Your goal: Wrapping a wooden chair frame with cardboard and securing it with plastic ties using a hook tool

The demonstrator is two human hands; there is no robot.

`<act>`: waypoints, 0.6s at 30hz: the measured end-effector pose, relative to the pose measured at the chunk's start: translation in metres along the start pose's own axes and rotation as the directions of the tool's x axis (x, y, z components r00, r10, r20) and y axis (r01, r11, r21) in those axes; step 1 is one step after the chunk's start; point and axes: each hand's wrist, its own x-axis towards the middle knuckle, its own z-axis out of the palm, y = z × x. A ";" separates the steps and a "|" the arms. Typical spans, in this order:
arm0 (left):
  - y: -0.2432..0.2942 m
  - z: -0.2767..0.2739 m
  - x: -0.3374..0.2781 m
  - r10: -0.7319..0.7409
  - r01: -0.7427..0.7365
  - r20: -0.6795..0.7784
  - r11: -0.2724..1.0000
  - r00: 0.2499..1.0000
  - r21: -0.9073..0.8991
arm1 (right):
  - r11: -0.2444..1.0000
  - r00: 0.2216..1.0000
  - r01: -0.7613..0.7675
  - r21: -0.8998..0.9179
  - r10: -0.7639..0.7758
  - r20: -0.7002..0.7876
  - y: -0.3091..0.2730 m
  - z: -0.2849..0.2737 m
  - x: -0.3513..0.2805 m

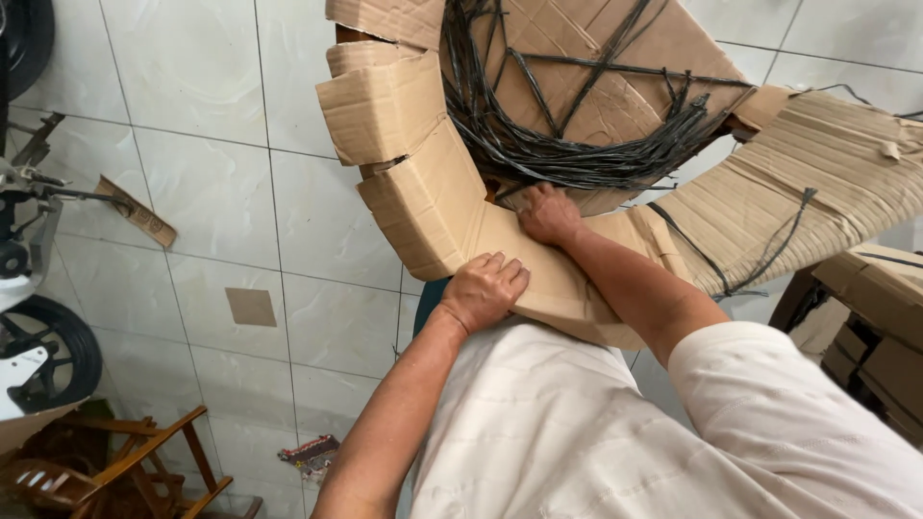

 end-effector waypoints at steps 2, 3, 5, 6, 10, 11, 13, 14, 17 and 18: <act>-0.001 -0.002 0.003 -0.014 0.014 -0.018 1.000 1.000 -0.014 | 0.984 0.940 -0.052 0.170 0.105 -0.323 -0.003 -0.001 0.017; 0.000 -0.001 0.001 -0.019 0.019 -0.010 1.000 1.000 -0.016 | 0.984 0.943 -0.049 0.173 0.102 -0.316 -0.007 -0.002 0.023; 0.000 0.002 0.001 -0.031 0.031 -0.013 0.999 0.999 -0.021 | 0.971 0.926 0.049 0.234 0.043 -0.375 -0.015 -0.007 0.038; 0.001 0.000 0.002 -0.037 0.037 -0.010 0.999 0.999 -0.018 | 0.971 0.928 0.055 0.233 0.036 -0.371 -0.016 -0.002 0.054; 0.000 0.000 0.004 -0.070 0.070 -0.008 0.997 0.997 -0.035 | 1.000 0.909 0.012 0.000 -0.011 -0.416 -0.019 0.003 0.092; 0.002 0.000 0.002 -0.081 0.081 -0.008 0.996 0.997 -0.041 | 0.998 0.875 0.028 -0.052 -0.049 -0.481 -0.021 0.003 0.093; 0.003 -0.009 0.003 -0.092 0.092 0.015 0.995 0.996 -0.044 | 0.993 0.814 0.110 0.045 -0.064 -0.577 -0.012 0.022 0.110; 0.000 -0.012 0.009 -0.078 0.079 0.020 0.996 0.997 -0.048 | 0.975 0.731 0.184 0.127 -0.049 -0.681 0.000 0.022 0.119; 0.004 -0.009 0.005 -0.072 0.073 0.035 0.997 0.997 -0.021 | 0.780 0.784 0.256 0.572 0.179 -0.594 -0.017 -0.020 0.061; 0.005 -0.010 0.005 -0.054 0.054 0.020 0.998 0.998 -0.010 | 0.783 0.767 0.264 0.563 0.183 -0.615 -0.012 -0.023 0.054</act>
